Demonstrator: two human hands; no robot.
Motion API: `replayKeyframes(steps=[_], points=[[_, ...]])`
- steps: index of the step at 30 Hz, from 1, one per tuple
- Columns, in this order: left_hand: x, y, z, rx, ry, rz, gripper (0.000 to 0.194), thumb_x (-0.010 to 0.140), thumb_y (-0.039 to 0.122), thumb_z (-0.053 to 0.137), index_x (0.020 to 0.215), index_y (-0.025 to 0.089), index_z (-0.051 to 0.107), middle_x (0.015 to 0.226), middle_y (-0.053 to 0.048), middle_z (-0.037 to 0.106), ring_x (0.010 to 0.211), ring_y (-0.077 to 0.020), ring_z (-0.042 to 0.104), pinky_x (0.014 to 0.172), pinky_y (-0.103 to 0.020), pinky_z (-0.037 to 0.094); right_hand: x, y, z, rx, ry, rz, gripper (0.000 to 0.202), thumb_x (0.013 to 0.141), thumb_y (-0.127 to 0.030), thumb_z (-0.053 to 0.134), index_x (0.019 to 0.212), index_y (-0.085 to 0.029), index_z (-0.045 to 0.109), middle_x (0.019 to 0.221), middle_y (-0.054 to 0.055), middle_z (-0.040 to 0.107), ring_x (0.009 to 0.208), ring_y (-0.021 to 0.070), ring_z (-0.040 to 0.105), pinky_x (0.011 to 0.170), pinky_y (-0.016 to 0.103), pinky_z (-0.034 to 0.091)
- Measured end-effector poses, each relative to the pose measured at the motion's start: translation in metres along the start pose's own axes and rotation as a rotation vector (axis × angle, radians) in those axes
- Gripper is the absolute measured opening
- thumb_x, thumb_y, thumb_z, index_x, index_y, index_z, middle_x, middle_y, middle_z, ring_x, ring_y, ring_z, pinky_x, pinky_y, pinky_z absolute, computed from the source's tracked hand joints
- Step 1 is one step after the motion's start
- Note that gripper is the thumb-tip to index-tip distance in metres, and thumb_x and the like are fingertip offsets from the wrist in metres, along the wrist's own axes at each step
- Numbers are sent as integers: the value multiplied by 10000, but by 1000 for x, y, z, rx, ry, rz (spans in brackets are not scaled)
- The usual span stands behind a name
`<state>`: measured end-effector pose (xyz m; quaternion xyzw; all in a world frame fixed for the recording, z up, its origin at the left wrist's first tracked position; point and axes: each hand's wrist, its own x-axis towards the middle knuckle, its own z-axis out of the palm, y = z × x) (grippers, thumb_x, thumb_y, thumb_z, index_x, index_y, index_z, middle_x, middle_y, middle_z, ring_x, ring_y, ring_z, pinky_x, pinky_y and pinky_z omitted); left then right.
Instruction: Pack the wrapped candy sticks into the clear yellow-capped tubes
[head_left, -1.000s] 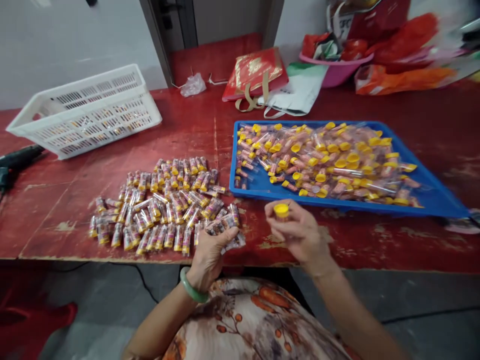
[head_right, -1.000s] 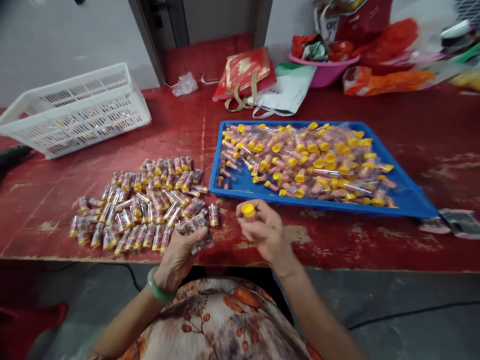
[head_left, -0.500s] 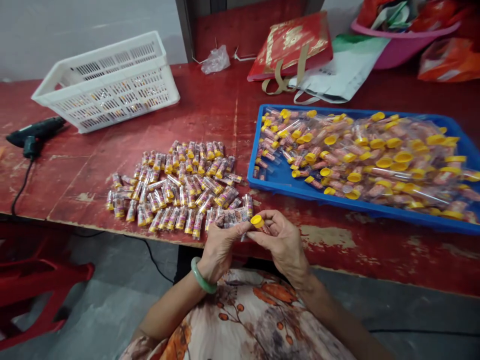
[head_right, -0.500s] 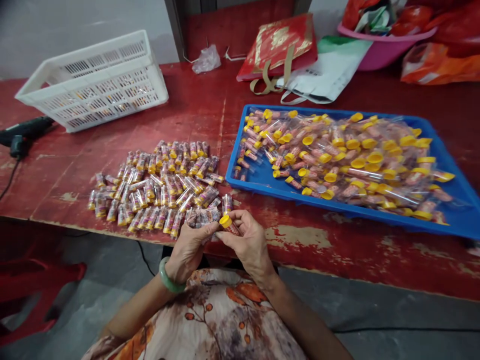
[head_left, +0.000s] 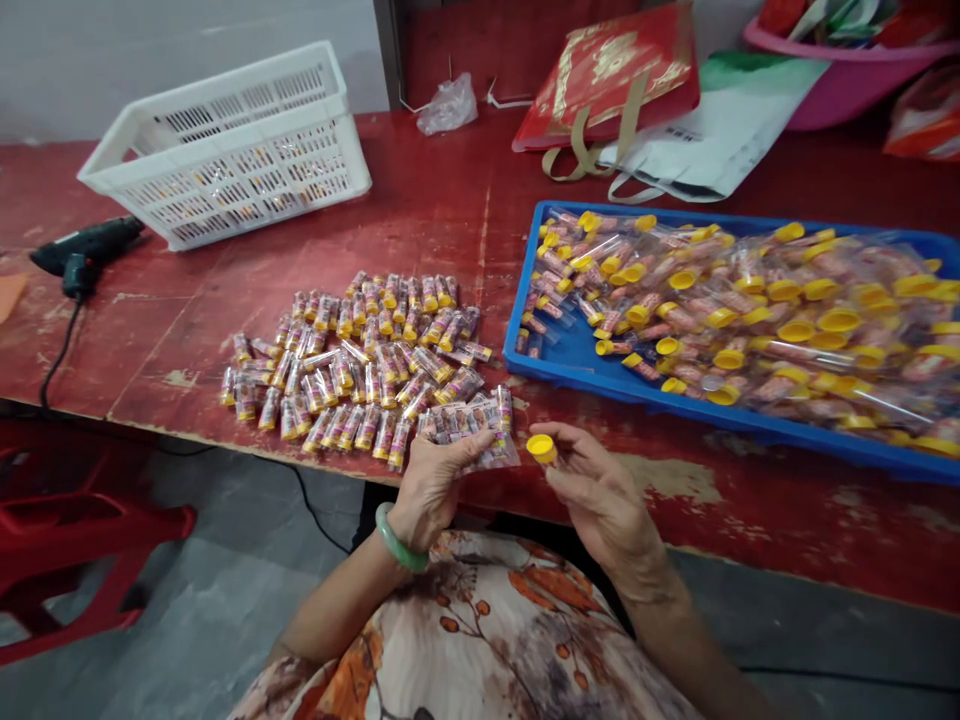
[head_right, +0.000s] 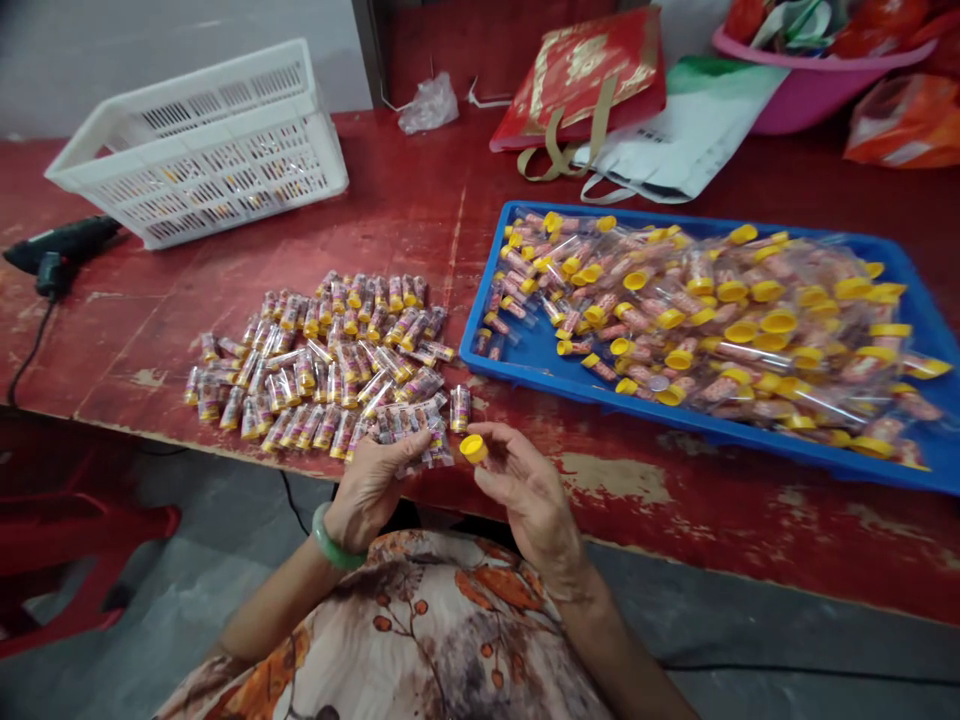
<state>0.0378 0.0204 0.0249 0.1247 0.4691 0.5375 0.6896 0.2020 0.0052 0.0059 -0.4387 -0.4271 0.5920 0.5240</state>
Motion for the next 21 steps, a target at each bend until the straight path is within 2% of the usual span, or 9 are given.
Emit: replayKeyframes(steps=[3,8,11,16,21], points=[[0,-2,2,-52,-31,-32,475,586,204,864,1031,161,704,1042,-91,734,921,-234,695,842,-343,548,-6,-3,-8,-90,7,-76,358,750,-300,678,1107,-268,668,1016,40,652,869,177,615,686,264,511],[-1,-6,3,-58,23,-71,472,561,185,873,1004,166,709,938,-62,745,745,-189,697,677,-293,568,-13,-10,-13,-109,22,-156,377,814,-272,628,1190,-277,602,966,44,638,746,160,612,580,255,512],[-2,-9,5,-87,18,-11,446,577,182,867,993,153,709,940,-67,742,787,-192,697,749,-318,568,-18,-9,-15,-85,16,-185,360,828,-256,614,1187,-275,593,962,39,590,630,124,575,519,253,500],[-2,-13,10,-109,12,30,405,597,225,865,965,146,715,934,-72,744,839,-205,698,846,-349,540,-27,-4,-15,-175,111,-315,198,781,-190,673,973,-233,650,1004,60,588,883,190,593,702,293,509],[-3,-15,13,-129,-28,22,368,622,251,855,943,136,717,962,-88,742,897,-220,694,893,-354,515,-30,-7,-9,-202,125,-399,208,772,-152,666,966,-223,641,957,70,615,885,203,601,727,319,503]])
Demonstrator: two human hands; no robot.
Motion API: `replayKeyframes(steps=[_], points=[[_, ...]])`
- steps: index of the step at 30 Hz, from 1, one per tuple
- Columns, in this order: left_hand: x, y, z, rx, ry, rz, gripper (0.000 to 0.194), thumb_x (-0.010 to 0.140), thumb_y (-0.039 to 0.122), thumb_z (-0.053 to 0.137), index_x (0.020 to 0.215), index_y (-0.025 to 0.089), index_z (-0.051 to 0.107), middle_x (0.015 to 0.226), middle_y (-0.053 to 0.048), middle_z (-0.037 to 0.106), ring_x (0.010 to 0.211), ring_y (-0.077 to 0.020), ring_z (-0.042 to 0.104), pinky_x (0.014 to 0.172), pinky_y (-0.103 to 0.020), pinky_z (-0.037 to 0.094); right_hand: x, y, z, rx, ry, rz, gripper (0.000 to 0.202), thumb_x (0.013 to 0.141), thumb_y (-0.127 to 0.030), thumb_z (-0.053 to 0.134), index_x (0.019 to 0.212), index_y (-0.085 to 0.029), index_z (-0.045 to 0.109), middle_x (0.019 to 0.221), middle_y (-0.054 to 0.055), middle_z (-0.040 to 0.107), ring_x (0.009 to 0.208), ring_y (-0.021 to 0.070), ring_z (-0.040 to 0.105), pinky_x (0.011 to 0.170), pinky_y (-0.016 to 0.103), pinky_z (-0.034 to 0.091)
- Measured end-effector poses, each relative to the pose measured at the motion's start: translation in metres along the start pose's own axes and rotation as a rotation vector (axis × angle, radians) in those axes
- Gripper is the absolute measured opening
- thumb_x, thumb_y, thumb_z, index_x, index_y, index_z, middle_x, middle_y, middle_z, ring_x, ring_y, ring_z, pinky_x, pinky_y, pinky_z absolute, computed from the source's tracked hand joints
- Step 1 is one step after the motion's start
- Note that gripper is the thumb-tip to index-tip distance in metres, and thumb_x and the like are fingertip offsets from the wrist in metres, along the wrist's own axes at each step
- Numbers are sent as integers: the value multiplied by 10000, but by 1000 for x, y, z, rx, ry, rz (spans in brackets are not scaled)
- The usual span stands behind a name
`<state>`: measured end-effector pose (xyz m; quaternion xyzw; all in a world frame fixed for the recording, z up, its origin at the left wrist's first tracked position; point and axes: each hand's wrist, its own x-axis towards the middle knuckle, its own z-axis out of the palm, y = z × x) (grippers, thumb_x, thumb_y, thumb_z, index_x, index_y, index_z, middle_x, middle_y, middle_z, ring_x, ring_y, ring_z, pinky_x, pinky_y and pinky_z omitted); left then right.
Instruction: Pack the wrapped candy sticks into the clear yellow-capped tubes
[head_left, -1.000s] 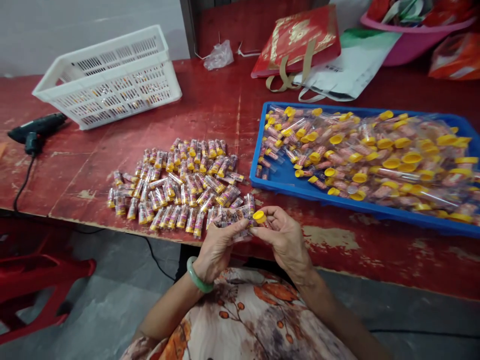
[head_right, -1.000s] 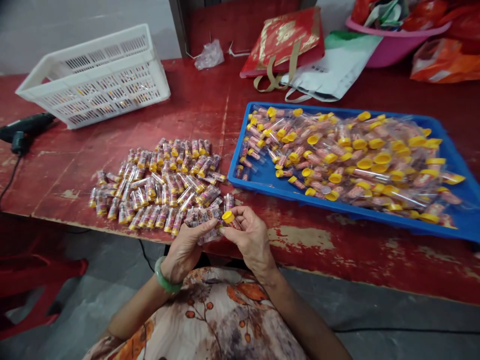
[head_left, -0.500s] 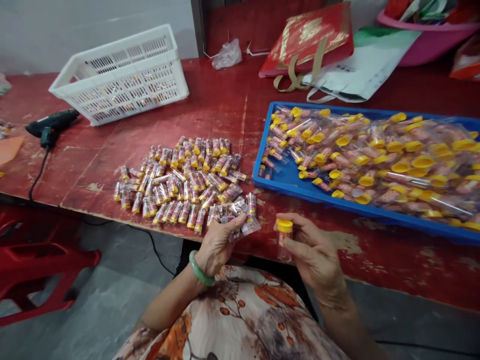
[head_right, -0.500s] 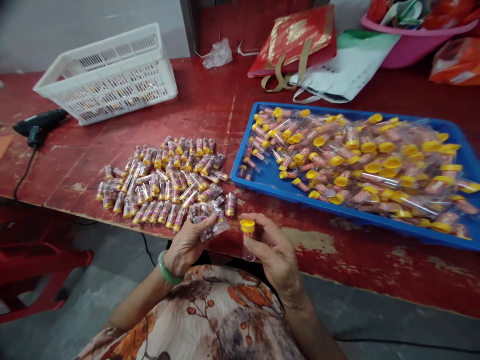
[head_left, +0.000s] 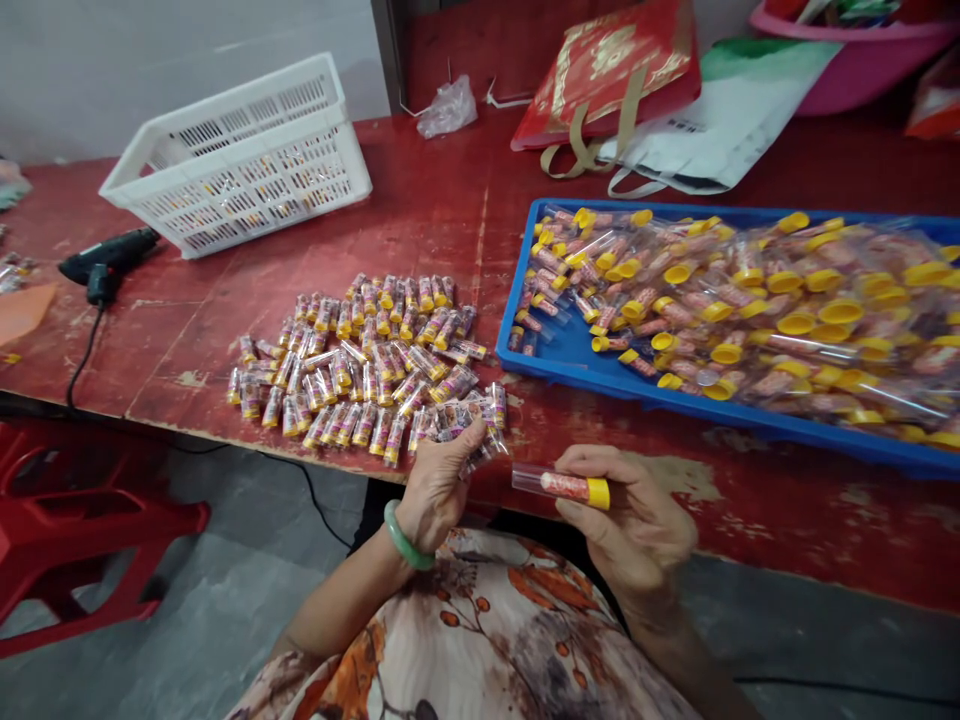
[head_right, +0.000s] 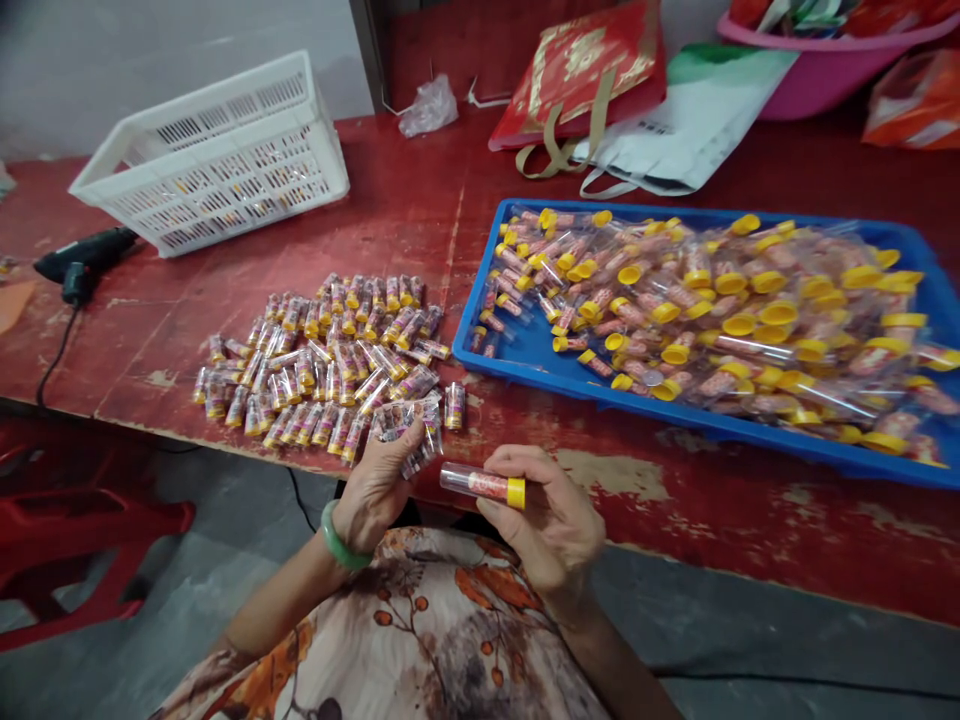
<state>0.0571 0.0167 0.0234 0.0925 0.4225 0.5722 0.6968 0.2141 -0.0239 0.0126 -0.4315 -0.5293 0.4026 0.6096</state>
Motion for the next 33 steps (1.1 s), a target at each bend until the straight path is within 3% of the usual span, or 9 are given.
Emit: replayKeyframes(steps=[5,11,14,20,23,27,29,31,33], points=[[1,-4,0,-13,51,-59,417,540,254,896,893,131,711,883,-63,733,795,-191,687,781,-311,533,1,4,6,-76,47,-129,237,748,-136,690,962,-221,632,934,54,639,856,188,635,710,309,540],[-2,-7,-2,-37,77,-82,396,522,303,904,806,122,696,776,-34,695,660,-133,629,629,-252,518,-3,8,13,-492,122,-447,336,714,-113,737,1020,-207,633,956,49,700,816,186,686,696,316,572],[-5,-5,0,-16,64,-55,391,522,304,903,803,128,695,760,-27,690,629,-121,614,619,-245,512,-6,8,17,-583,120,-528,355,729,-141,744,1053,-209,614,965,52,710,805,186,700,673,312,590],[-3,-5,-5,-23,107,-80,413,525,326,900,824,131,693,792,-30,702,652,-131,631,612,-253,527,-12,14,21,-839,91,-730,429,712,-164,791,1096,-165,597,945,57,725,785,147,705,690,240,556],[-1,-7,-9,-10,100,-102,430,530,331,897,849,133,688,761,-18,693,625,-122,624,601,-247,528,-12,18,22,-894,95,-758,435,723,-181,793,1110,-158,597,957,65,719,797,139,700,716,231,547],[-2,-5,-10,-2,44,-15,445,541,332,892,892,150,689,758,-11,695,619,-113,628,631,-236,516,-9,20,23,-969,-30,-895,408,723,-111,774,1099,-190,636,978,56,704,931,190,692,779,268,551],[-4,-1,-10,19,26,40,445,560,333,883,921,153,696,821,-30,713,668,-130,649,665,-249,514,-7,21,23,-838,-128,-803,434,771,-113,724,1183,-186,607,1078,88,678,1033,226,662,832,320,561],[-6,2,-10,56,7,47,432,589,341,868,938,147,704,890,-58,726,718,-155,667,703,-272,514,-6,21,23,-617,-221,-605,442,844,-125,626,1276,-172,546,1198,132,620,1100,242,628,862,364,567],[-9,4,-10,73,-6,16,417,590,333,868,925,142,712,895,-66,730,724,-165,669,716,-286,513,-3,21,23,-500,-246,-479,432,870,-109,556,1293,-191,530,1221,131,601,1102,233,621,869,376,566]])
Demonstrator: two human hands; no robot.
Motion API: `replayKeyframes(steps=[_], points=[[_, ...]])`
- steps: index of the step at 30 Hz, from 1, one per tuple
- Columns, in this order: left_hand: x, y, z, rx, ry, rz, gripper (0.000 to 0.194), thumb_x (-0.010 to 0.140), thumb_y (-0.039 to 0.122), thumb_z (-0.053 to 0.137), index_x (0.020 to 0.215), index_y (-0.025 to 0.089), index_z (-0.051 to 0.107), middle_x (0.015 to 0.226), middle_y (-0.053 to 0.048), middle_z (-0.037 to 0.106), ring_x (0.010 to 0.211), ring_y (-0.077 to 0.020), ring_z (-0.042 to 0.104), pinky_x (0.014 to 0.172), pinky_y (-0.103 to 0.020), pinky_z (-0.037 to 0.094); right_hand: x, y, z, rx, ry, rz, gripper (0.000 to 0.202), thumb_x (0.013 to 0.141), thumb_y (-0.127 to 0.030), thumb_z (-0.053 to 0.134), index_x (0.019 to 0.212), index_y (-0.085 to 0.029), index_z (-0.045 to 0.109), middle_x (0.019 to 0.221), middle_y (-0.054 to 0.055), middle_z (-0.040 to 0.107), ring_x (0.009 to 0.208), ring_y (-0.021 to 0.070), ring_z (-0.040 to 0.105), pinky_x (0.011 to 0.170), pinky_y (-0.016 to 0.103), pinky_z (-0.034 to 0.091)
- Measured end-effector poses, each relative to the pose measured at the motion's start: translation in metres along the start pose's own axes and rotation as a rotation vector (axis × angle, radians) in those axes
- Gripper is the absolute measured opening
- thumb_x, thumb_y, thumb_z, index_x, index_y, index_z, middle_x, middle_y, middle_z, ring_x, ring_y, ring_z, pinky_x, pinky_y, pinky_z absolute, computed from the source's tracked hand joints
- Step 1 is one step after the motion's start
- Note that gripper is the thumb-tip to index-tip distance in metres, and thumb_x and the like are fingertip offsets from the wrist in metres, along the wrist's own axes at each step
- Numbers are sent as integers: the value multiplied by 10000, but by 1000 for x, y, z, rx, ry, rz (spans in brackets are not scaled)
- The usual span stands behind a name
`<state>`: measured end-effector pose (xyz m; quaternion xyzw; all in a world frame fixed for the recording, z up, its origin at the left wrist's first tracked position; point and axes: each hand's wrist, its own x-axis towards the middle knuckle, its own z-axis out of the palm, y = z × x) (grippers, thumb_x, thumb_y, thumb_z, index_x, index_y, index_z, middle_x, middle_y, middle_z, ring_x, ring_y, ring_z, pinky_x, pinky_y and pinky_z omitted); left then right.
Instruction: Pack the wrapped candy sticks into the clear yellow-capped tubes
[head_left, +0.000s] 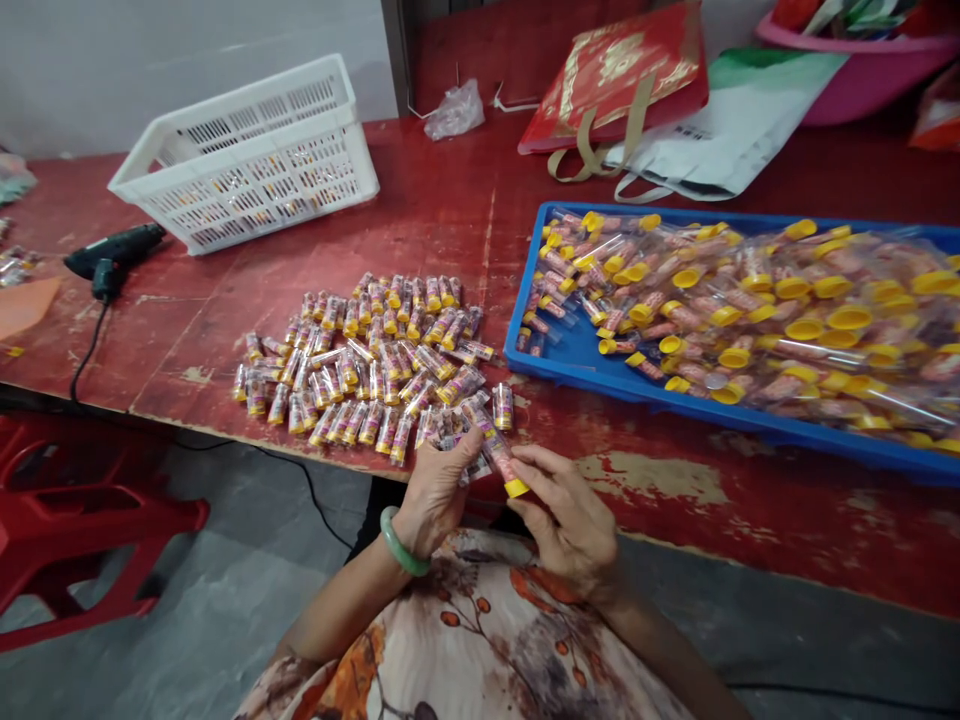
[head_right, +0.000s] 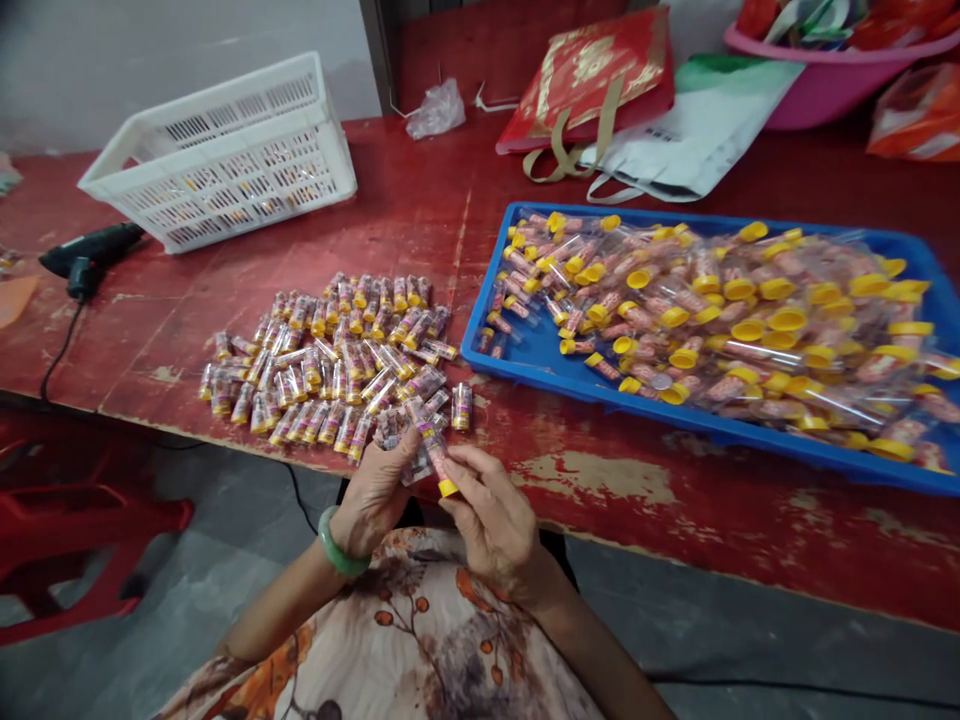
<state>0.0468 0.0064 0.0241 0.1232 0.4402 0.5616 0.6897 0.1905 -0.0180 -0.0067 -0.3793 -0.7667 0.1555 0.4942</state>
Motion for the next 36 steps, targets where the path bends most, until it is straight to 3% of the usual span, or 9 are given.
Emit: replayKeyframes(steps=[5,9,15,24,30,36], points=[[-7,-4,2,2,-45,-79,391,521,286,901,832,135,718,818,-44,723,685,-147,646,695,-272,507,10,5,1,-37,116,80,337,823,-136,593,1151,-213,593,1074,89,650,977,213,644,818,361,559],[-11,-8,4,58,-62,-96,323,571,301,878,791,127,719,777,-47,708,658,-140,627,681,-277,506,16,3,3,53,174,120,290,787,-115,608,1059,-211,640,1002,66,665,880,192,654,732,324,547],[-15,-14,2,110,-6,-56,350,611,318,855,888,152,720,804,-38,705,664,-140,620,636,-261,490,15,0,8,94,206,158,216,766,-58,629,911,-204,694,903,42,676,773,153,654,682,273,536],[-10,-12,0,149,-25,-94,379,608,407,842,852,143,722,781,-44,697,579,-127,599,555,-250,467,16,4,-2,45,76,84,271,803,-106,640,1057,-193,679,990,88,693,870,187,682,730,302,583],[-15,-6,0,159,-74,-106,302,658,351,822,853,143,725,787,-45,701,588,-123,606,569,-248,486,6,5,3,-43,140,49,368,801,-52,580,1135,-188,659,1044,96,688,914,195,680,762,322,596],[-19,-8,-2,147,-69,-141,256,607,285,857,766,129,730,772,-48,701,630,-146,627,661,-304,539,1,3,6,-93,198,22,403,779,-43,602,1147,-193,664,1056,81,700,926,198,690,789,316,600]])
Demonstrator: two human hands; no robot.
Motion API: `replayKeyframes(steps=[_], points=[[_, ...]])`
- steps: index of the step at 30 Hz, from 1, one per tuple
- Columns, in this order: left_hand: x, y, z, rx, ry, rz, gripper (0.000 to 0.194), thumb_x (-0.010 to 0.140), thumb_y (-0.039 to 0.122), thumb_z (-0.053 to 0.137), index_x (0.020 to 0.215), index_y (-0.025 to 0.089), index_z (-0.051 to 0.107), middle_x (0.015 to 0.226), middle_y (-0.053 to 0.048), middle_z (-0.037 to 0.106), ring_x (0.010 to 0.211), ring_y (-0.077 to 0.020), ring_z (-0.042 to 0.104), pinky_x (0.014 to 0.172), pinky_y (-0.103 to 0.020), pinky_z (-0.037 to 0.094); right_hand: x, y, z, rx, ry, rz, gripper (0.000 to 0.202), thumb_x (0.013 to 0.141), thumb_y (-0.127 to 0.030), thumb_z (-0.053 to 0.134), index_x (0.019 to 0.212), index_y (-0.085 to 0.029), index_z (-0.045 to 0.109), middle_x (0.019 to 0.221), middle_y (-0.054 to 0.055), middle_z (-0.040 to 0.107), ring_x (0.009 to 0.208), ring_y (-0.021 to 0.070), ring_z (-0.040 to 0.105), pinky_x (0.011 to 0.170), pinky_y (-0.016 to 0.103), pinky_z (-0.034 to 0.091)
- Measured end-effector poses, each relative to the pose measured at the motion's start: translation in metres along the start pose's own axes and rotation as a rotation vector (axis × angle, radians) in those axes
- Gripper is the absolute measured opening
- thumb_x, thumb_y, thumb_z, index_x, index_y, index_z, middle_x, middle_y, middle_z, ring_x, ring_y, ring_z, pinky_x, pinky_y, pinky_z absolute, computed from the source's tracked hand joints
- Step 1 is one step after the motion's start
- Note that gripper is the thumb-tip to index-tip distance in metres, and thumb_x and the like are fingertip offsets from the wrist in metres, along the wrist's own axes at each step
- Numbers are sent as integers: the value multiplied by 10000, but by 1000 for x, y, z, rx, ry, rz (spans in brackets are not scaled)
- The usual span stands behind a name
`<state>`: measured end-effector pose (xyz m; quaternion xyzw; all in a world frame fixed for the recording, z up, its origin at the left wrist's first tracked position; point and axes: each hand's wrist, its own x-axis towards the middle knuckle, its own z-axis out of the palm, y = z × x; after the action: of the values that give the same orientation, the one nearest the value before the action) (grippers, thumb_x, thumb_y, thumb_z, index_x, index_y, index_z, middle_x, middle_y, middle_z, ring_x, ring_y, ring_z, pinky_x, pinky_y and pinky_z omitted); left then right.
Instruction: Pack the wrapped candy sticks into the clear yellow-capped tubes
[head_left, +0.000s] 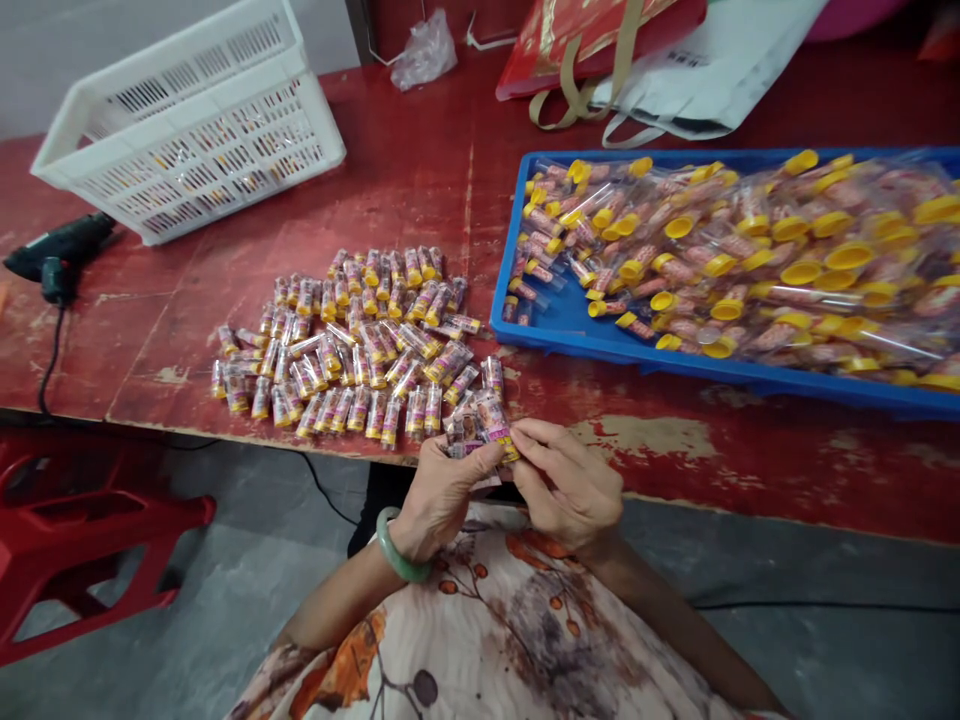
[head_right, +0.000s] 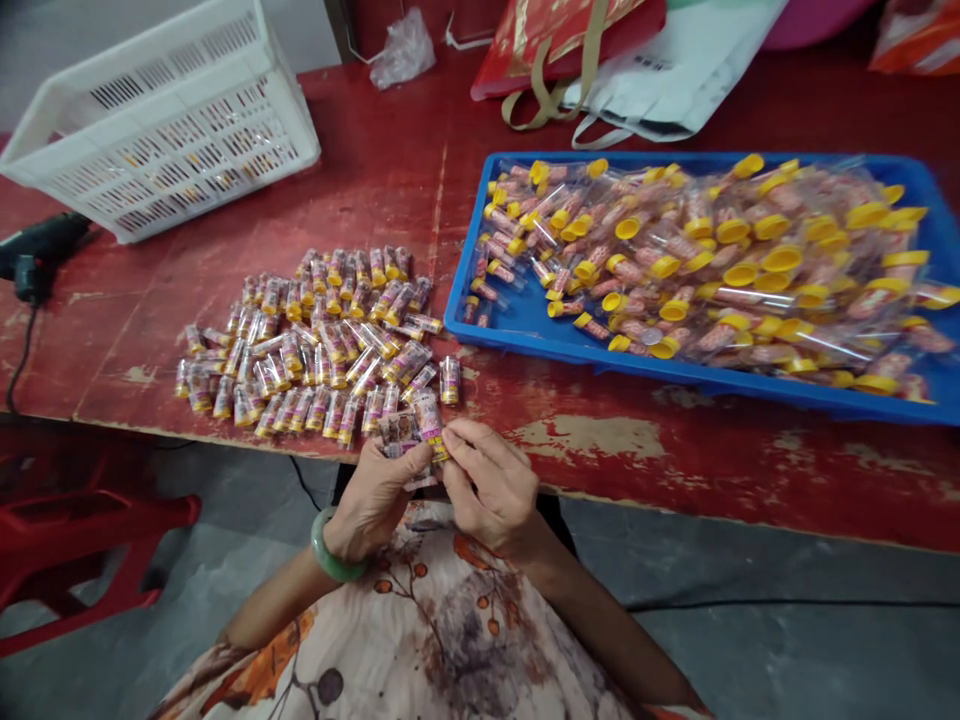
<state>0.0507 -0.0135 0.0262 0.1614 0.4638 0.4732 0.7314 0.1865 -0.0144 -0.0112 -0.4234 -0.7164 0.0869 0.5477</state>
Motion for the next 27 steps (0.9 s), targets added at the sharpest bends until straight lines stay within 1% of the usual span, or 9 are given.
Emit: replayKeyframes(steps=[5,9,12,14,17,20,23,25,27], points=[[0,-3,0,-27,-28,11,233,634,259,842,799,137,733,818,-53,712,661,-156,642,689,-325,554,-1,-1,-1,-19,-12,-30,404,789,-36,594,1156,-196,648,1028,74,698,915,201,691,776,319,605],[3,1,1,-27,-12,29,248,620,267,852,790,135,728,803,-50,712,668,-142,642,683,-282,544,9,-6,-3,-9,-98,-15,442,805,-44,589,1203,-235,601,1064,75,679,935,222,688,771,322,608],[7,8,-6,-14,32,53,291,617,302,855,805,123,723,778,-54,709,639,-131,642,659,-260,544,23,4,-14,23,-204,-69,421,821,-117,628,1215,-256,574,1062,68,673,923,221,680,757,332,599],[9,15,-17,-6,86,93,345,606,330,860,840,121,717,773,-54,709,620,-130,643,624,-249,545,32,26,-30,-105,-197,-103,380,819,-170,660,1184,-240,583,1049,78,675,909,233,669,774,374,570],[9,33,-41,29,175,190,360,591,341,866,828,127,700,707,-29,685,563,-115,620,545,-221,524,42,80,-56,-542,-85,-167,294,796,-303,711,1057,-186,640,1001,117,683,909,265,651,786,393,505],[10,60,-71,115,275,288,350,569,334,873,779,131,680,646,-2,649,513,-95,577,478,-195,476,47,136,-72,-793,-156,-270,335,755,-460,725,921,-175,666,958,143,698,865,248,629,694,345,454],[18,92,-98,278,360,377,393,546,357,872,798,124,680,702,-19,662,550,-106,579,488,-205,464,53,171,-77,-850,-188,-414,249,734,-431,722,744,-196,639,699,81,662,677,185,559,569,323,363],[29,114,-110,412,392,431,410,545,385,862,792,113,679,705,-25,658,560,-107,569,500,-212,459,57,181,-78,-807,-183,-497,214,701,-348,726,624,-206,587,555,36,574,577,150,489,527,309,310],[41,134,-115,493,405,464,400,523,381,866,734,104,668,637,-9,623,520,-91,529,475,-206,427,58,184,-80,-748,-186,-512,208,653,-270,731,566,-210,552,523,21,543,549,137,465,512,298,295]])
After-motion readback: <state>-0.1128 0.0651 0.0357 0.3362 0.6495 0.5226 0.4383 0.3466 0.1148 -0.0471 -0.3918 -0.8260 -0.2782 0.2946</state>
